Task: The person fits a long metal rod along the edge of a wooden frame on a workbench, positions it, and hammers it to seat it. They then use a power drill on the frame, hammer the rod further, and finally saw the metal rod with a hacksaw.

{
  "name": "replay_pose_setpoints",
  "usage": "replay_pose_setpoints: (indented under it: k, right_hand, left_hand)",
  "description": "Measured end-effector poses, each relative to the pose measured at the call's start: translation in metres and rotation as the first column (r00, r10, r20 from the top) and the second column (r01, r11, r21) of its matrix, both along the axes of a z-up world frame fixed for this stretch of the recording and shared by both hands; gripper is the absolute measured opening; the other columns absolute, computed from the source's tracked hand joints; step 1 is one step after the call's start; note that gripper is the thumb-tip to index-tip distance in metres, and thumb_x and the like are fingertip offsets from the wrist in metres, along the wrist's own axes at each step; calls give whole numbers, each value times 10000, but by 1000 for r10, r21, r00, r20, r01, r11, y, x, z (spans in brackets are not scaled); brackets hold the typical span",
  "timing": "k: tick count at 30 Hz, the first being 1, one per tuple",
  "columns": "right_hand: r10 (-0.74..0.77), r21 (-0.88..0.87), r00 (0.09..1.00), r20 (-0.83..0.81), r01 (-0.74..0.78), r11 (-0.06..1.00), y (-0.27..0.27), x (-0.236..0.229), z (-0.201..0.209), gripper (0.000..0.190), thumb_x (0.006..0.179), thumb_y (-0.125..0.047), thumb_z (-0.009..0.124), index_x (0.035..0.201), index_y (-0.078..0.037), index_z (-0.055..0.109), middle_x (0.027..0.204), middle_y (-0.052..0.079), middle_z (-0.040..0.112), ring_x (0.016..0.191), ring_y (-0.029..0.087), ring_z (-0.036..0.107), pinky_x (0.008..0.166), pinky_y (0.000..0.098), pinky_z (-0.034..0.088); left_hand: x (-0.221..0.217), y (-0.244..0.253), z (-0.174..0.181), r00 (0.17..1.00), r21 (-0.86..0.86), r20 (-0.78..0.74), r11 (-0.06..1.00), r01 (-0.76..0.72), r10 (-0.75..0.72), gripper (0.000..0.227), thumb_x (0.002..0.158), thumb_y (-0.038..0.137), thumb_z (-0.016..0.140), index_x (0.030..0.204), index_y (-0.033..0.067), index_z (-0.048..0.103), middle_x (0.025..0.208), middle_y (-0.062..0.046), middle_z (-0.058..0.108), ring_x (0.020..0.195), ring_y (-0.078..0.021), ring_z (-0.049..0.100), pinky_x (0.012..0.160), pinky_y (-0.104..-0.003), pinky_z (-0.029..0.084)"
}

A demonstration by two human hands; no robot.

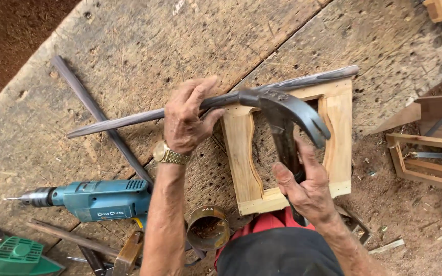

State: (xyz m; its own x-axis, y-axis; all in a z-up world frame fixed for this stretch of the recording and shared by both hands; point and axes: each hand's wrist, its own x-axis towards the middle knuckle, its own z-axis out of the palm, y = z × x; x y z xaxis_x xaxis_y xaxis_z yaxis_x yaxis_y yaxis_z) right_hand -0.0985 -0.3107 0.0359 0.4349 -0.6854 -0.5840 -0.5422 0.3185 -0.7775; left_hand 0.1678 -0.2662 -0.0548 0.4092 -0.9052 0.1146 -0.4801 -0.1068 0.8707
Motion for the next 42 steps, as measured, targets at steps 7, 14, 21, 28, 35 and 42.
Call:
replay_pose_setpoints:
  k: [7, 14, 21, 28, 35, 42]
  right_hand:
    - [-63, -108, 996, 58, 69, 992, 27, -25, -10, 695, 983, -228, 676, 1579, -89, 348, 735, -40, 592, 558, 41, 551, 487, 213, 470]
    - [-171, -45, 959, -227, 165, 985, 88, -52, -29, 477, 833, -120, 797, 1239, -12, 571, 641, -12, 596, 516, 79, 595, 468, 237, 505]
    - [-334, -61, 873, -356, 336, 940, 90, -53, -53, 446, 782, -50, 820, 1166, 2, 600, 636, -16, 583, 512, 64, 549, 470, 230, 468]
    - [-348, -54, 839, -418, 360, 932, 86, -47, -57, 457, 742, -24, 833, 1150, -13, 628, 619, -6, 591, 488, 72, 563, 446, 236, 467]
    - [-350, -3, 801, -485, 399, 917, 87, -53, -61, 410, 715, -28, 856, 1059, -14, 633, 600, 27, 617, 467, 91, 576, 422, 250, 458]
    - [-346, 11, 786, -512, 409, 912, 84, -56, -62, 380, 705, -51, 875, 999, -10, 639, 602, 43, 625, 461, 85, 564, 425, 244, 438]
  left_hand:
    - [19, 21, -35, 888, 156, 393, 969, 191, -238, 422, 922, 345, 822, 1248, 126, 668, 1051, -68, 696, 963, -257, 665, 801, -408, 500]
    - [29, -2, -37, 923, 215, 99, 913, 346, -372, 300, 925, 260, 805, 1181, 115, 744, 908, -79, 706, 735, -237, 663, 634, -385, 528]
    - [32, -9, -29, 933, 249, 9, 904, 347, -360, 264, 840, 192, 840, 1059, 77, 749, 902, -108, 724, 808, -301, 707, 684, -419, 551]
    - [32, -12, -30, 945, 252, -62, 911, 326, -321, 299, 824, 189, 840, 1090, 84, 756, 999, -105, 752, 882, -304, 729, 743, -409, 573]
    - [33, -16, -28, 946, 298, -104, 898, 325, -308, 320, 794, 179, 853, 1090, 89, 771, 953, -109, 755, 856, -304, 734, 734, -395, 578]
    - [33, -21, -28, 942, 339, -136, 880, 334, -305, 316, 766, 193, 869, 1056, 100, 784, 962, -104, 773, 812, -278, 749, 708, -371, 589]
